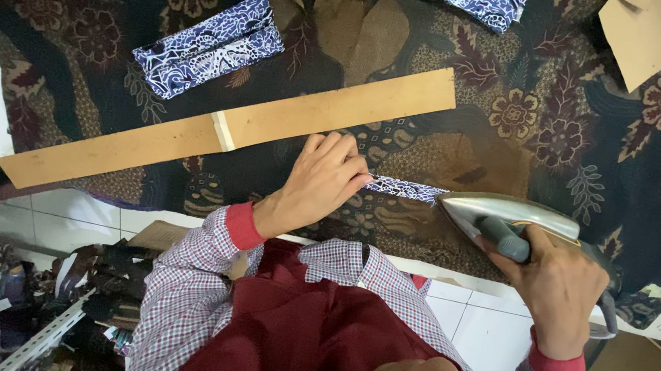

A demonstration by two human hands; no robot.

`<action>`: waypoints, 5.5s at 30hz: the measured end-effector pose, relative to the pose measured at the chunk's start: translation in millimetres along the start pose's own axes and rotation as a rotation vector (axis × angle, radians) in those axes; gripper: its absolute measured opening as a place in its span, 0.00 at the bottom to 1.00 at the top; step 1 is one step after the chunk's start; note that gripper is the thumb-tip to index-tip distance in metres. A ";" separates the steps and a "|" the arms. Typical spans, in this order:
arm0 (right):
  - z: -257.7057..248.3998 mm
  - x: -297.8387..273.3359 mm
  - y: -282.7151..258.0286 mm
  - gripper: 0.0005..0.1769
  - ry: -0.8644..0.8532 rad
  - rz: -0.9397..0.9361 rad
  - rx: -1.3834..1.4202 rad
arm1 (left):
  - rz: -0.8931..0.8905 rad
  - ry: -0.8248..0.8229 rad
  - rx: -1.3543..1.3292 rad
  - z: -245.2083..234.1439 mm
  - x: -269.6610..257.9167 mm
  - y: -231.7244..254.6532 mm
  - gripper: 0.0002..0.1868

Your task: The person irons small rectangular pieces of patterned fabric on a table. They repeatedly fold the fabric, align it with a cardboard guide, press it with an iron, and stack the finished pieces.

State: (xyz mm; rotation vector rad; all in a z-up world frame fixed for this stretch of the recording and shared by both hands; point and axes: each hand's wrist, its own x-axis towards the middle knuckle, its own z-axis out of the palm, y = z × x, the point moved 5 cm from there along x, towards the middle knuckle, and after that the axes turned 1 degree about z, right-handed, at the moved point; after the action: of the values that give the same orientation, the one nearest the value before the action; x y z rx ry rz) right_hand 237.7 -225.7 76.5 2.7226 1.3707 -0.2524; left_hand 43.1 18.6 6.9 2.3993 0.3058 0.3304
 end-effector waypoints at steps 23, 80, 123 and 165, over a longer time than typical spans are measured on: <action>5.8 4.1 -3.1 0.26 -0.008 -0.070 0.002 | -0.108 0.035 -0.074 4.5 3.2 -10.7 0.11; 17.0 2.0 -5.7 0.25 0.232 0.035 0.522 | 0.155 0.098 0.163 12.3 0.4 21.2 0.07; -1.4 89.9 -158.0 0.15 0.193 -0.369 0.623 | 0.433 0.450 0.668 -18.9 146.7 -49.9 0.11; 16.8 25.7 -59.1 0.13 0.134 0.025 0.900 | 0.278 0.129 0.141 0.0 225.8 -95.9 0.15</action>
State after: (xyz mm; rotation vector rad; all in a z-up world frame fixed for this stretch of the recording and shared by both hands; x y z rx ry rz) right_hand 203.4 -172.7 55.3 3.4992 1.5141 -0.8910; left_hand 242.9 158.0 -22.0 2.5678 0.0523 0.6094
